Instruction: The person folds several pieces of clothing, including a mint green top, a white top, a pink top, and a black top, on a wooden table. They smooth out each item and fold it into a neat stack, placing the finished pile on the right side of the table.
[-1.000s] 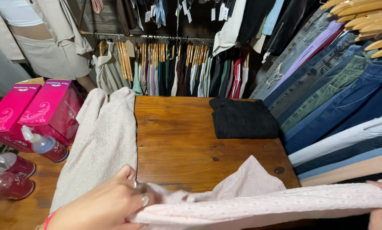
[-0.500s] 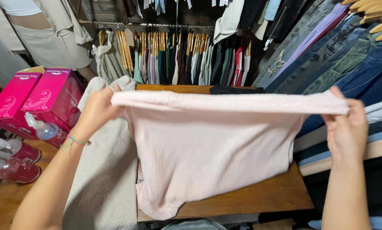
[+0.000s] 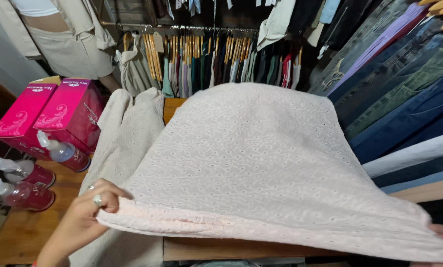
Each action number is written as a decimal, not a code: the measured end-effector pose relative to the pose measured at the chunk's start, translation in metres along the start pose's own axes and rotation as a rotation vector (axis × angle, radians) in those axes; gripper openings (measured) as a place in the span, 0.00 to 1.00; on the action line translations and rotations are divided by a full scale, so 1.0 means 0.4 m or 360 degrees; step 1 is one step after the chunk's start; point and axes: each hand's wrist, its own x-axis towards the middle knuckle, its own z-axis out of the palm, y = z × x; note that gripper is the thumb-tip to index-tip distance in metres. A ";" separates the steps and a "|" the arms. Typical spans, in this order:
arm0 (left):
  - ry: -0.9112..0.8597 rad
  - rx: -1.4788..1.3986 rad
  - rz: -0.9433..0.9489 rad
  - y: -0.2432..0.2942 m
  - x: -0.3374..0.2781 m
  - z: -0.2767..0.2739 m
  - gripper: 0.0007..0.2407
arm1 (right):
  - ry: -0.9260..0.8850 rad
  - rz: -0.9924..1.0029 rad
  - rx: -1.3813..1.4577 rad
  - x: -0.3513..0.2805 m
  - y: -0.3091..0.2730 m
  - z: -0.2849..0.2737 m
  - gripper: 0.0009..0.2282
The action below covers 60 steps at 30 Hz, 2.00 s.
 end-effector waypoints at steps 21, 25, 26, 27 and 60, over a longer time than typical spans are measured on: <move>0.0004 -0.1297 -0.1138 -0.274 -0.080 0.211 0.11 | 0.0281 0.0645 0.0060 0.202 -0.118 0.502 0.13; 0.0331 -0.0837 -0.1735 -0.267 -0.056 0.241 0.17 | 0.0266 0.0875 -0.0036 0.270 -0.176 0.595 0.30; 0.0264 -0.0562 -0.1663 -0.277 -0.065 0.246 0.24 | 0.0162 0.1098 -0.0111 0.280 -0.164 0.602 0.38; 0.0269 -0.0556 -0.1648 -0.264 -0.105 0.256 0.24 | 0.0169 0.1086 -0.0103 0.253 -0.135 0.603 0.38; -0.0314 0.0811 -0.0663 -0.116 -0.017 0.318 0.15 | -0.0298 0.0386 -0.1344 0.016 -0.017 0.562 0.31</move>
